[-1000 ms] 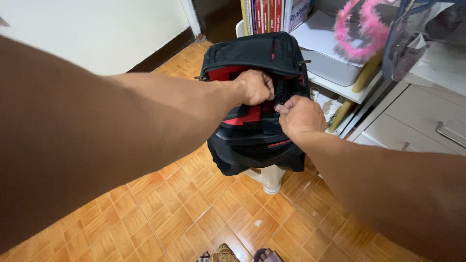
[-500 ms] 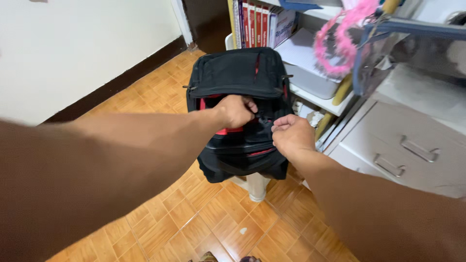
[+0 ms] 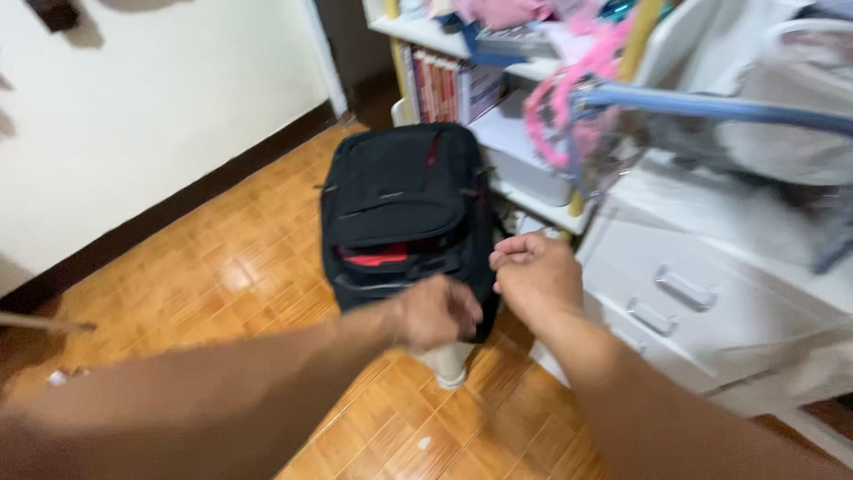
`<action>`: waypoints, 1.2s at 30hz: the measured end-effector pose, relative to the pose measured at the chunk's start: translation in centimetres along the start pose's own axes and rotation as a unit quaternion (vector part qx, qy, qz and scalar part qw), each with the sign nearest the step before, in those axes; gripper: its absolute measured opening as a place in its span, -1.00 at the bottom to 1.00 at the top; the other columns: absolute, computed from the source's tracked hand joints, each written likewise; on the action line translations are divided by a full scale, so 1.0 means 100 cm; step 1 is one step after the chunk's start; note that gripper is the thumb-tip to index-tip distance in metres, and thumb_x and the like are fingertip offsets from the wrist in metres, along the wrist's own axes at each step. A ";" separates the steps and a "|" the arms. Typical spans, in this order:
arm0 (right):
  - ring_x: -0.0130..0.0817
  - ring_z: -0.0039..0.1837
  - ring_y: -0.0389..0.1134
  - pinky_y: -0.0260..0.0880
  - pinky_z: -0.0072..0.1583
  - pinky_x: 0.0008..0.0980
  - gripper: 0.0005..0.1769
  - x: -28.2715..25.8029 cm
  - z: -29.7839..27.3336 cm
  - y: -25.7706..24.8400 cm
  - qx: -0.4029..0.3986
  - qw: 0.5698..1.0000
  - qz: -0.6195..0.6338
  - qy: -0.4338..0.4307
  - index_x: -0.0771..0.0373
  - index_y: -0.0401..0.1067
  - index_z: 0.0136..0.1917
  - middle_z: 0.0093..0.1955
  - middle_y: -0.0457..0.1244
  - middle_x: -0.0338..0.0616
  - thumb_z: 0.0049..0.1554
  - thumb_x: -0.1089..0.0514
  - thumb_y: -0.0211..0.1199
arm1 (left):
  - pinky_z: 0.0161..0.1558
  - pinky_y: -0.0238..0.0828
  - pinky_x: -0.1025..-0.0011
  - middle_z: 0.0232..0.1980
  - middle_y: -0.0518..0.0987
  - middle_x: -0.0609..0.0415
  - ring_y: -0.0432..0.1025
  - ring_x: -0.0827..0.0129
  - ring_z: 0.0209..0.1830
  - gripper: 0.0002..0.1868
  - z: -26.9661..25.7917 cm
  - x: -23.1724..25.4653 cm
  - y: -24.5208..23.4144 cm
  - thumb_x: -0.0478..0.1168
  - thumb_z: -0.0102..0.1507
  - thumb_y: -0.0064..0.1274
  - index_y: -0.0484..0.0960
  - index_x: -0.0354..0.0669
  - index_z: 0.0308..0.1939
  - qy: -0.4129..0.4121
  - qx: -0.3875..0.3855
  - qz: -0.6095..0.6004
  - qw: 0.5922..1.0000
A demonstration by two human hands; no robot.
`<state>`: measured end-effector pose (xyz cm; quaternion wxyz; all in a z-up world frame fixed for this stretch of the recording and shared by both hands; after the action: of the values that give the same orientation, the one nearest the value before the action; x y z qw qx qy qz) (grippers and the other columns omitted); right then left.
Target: The person opens a black backpack and places several items inside, including a power adapter with cables, a small round container, a tube of cream, and a water bottle. The person then closes the backpack.
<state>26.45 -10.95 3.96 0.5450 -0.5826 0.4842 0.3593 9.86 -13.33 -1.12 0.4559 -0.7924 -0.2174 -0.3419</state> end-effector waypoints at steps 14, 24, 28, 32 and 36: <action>-0.44 -0.31 0.41 0.41 -0.23 -0.41 -0.81 0.006 -0.041 -0.306 0.073 0.997 -0.005 -0.009 0.24 0.59 -0.05 -0.26 0.46 -0.20 0.07 0.13 0.39 | -0.18 0.50 0.35 -0.35 0.71 -0.06 0.57 0.34 -0.34 -0.78 0.028 0.312 0.178 -0.18 0.22 0.11 0.69 -0.30 -0.36 0.037 -0.003 -0.070 0.997; -0.47 -0.23 0.43 0.39 -0.15 -0.46 -0.79 0.048 0.005 -0.530 0.182 0.982 -0.044 -0.007 0.30 0.60 -0.02 -0.24 0.46 -0.15 0.09 0.16 0.35 | -0.35 0.42 0.45 -0.37 0.69 0.05 0.48 0.50 -0.44 -0.85 0.141 0.465 0.249 -0.26 0.23 0.11 0.73 -0.26 -0.28 0.112 0.101 -0.210 0.966; -0.44 -0.22 0.41 0.38 -0.14 -0.45 -0.78 0.062 0.023 -0.571 0.208 0.978 -0.028 0.003 0.29 0.60 0.00 -0.22 0.47 -0.15 0.09 0.16 0.36 | -0.35 0.46 0.35 -0.39 0.69 -0.05 0.55 0.30 -0.45 -0.81 0.179 0.491 0.247 -0.20 0.22 0.11 0.74 -0.23 -0.23 0.074 0.142 -0.169 0.972; -0.43 -0.22 0.44 0.43 -0.14 -0.42 -0.77 0.075 0.033 -0.590 0.223 0.974 0.002 -0.031 0.30 0.60 -0.02 -0.20 0.47 -0.13 0.08 0.14 0.37 | -0.05 0.50 0.30 -0.29 0.72 -0.20 0.63 0.14 -0.21 -0.73 0.196 0.499 0.230 -0.16 0.11 0.19 0.76 -0.13 -0.14 0.048 0.298 -0.062 0.951; -0.48 -0.22 0.46 0.42 -0.11 -0.43 -0.78 0.084 0.037 -0.606 0.237 0.968 -0.080 0.019 0.22 0.63 -0.02 -0.20 0.49 -0.17 0.07 0.10 0.39 | 0.18 0.36 0.16 0.03 0.63 -0.25 0.48 -0.08 0.10 -0.55 0.205 0.500 0.220 -0.21 -0.01 0.24 0.69 -0.14 -0.02 -0.013 0.366 0.038 0.930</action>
<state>87.09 -12.59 12.88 0.6849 -0.4809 0.5177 0.1781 64.94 -4.62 16.12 0.7241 -0.5824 -0.3036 -0.2104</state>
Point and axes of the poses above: each hand's wrist, its own z-axis towards the middle knuckle, its own y-axis out of the palm, x = y × z, the point moved 4 cm from there along z, towards the middle knuckle
